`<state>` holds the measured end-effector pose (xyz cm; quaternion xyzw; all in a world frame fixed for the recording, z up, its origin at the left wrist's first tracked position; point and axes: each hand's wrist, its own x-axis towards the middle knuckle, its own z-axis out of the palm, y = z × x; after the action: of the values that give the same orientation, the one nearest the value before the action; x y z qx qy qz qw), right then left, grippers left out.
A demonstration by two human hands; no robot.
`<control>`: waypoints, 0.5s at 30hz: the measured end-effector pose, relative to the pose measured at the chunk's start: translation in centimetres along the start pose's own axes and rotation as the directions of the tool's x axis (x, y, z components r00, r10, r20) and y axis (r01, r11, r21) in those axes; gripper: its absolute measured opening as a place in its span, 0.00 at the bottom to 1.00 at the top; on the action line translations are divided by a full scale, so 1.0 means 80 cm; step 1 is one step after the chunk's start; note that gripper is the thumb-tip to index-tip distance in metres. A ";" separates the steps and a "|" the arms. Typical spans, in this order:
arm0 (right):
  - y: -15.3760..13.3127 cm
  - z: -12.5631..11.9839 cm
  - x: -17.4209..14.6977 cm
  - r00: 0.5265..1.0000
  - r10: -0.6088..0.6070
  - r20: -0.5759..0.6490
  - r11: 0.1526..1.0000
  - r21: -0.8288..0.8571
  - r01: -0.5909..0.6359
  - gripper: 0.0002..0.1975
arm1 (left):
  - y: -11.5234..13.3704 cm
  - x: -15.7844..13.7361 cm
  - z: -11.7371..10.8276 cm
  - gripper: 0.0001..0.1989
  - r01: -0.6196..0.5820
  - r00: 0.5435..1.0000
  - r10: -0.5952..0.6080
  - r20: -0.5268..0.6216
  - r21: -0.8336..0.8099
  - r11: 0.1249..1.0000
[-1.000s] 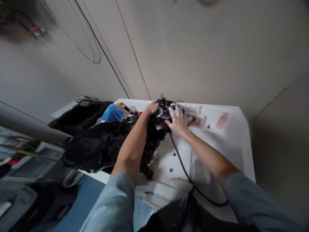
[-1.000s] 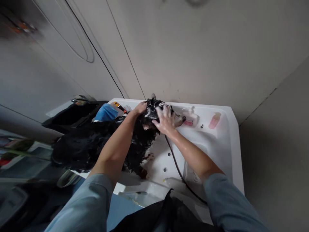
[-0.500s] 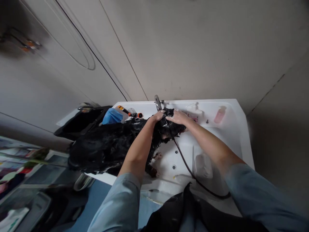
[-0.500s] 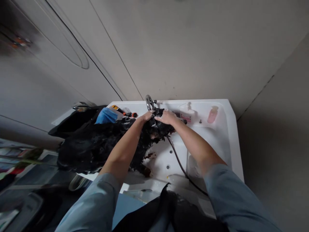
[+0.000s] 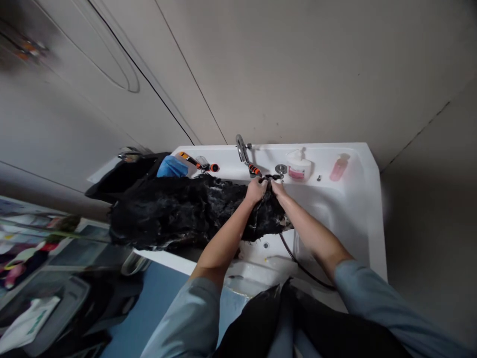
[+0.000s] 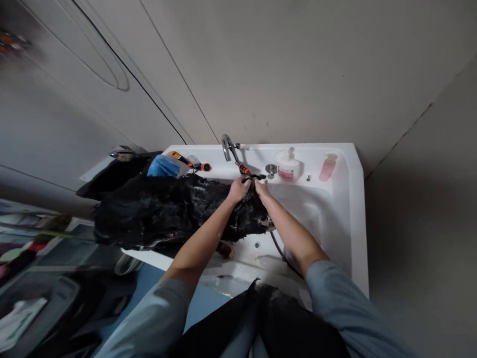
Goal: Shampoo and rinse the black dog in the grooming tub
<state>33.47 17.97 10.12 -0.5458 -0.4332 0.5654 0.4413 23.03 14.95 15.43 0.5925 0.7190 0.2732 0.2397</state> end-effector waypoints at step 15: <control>-0.046 -0.004 -0.043 0.850 -0.135 0.510 0.670 -0.585 0.457 0.24 | -0.075 -0.227 0.079 0.37 -0.031 0.944 0.080 -0.321 0.157 0.987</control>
<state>33.98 15.51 14.50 -0.4524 -0.7809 0.3868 0.1894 26.28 -3.08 7.11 0.5754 0.7501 0.3196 0.0645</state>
